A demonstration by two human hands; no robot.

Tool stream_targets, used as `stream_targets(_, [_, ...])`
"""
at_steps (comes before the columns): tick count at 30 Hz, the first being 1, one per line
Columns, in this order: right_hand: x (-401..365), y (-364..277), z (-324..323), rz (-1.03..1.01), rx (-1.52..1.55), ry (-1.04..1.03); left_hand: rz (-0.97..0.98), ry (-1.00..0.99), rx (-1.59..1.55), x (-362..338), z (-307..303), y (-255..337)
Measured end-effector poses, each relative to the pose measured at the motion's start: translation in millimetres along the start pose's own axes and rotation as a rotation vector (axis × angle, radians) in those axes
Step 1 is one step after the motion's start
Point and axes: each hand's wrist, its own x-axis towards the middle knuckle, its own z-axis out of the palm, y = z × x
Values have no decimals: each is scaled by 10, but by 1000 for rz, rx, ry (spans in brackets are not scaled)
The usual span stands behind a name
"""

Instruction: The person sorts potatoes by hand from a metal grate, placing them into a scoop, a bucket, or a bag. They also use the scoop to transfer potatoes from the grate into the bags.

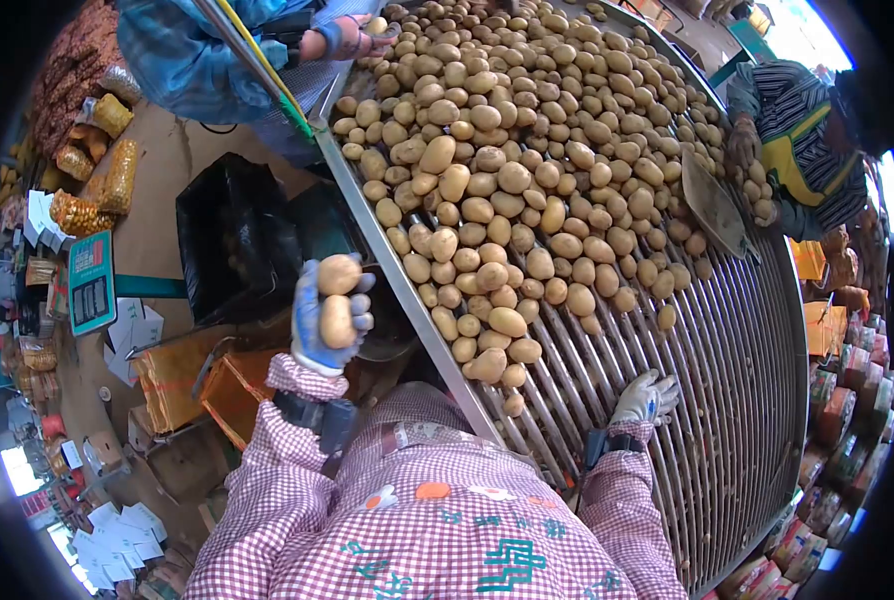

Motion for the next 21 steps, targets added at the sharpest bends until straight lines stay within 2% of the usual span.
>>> stream_targets(2, [20,19,19,1,4,-2,61,132,-7,-148,-247,221])
stream_targets(7, [7,15,-62,-24,14,35,170,183,-138,-217,-1066,892])
stream_targets(9, [31,85,2,-252,-321,44,178,202,-148,-261,-1214,1099])
stream_targets(10, [18,111,71,-286,-392,130,203,219,-116,-287,-1214,1180])
stream_targets(11, [84,69,164,-131,-239,180,235,272,-64,-292,-1251,1266])
stream_targets(13, [163,104,310,-24,-96,255,264,337,-51,-255,-1310,1501])
stream_targets(15, [100,99,152,-185,-287,111,325,345,-37,-170,-1517,1850])
stream_targets(16, [100,122,150,-140,-247,89,377,359,-64,-117,-1637,2026])
stream_targets(17, [134,127,189,-80,-150,55,496,501,-95,5,-1724,2206])
stream_targets(18, [107,88,118,-46,-81,54,461,489,-83,97,-1734,2276])
stream_targets(21, [39,69,22,-31,26,42,511,703,-28,186,-1645,2431])
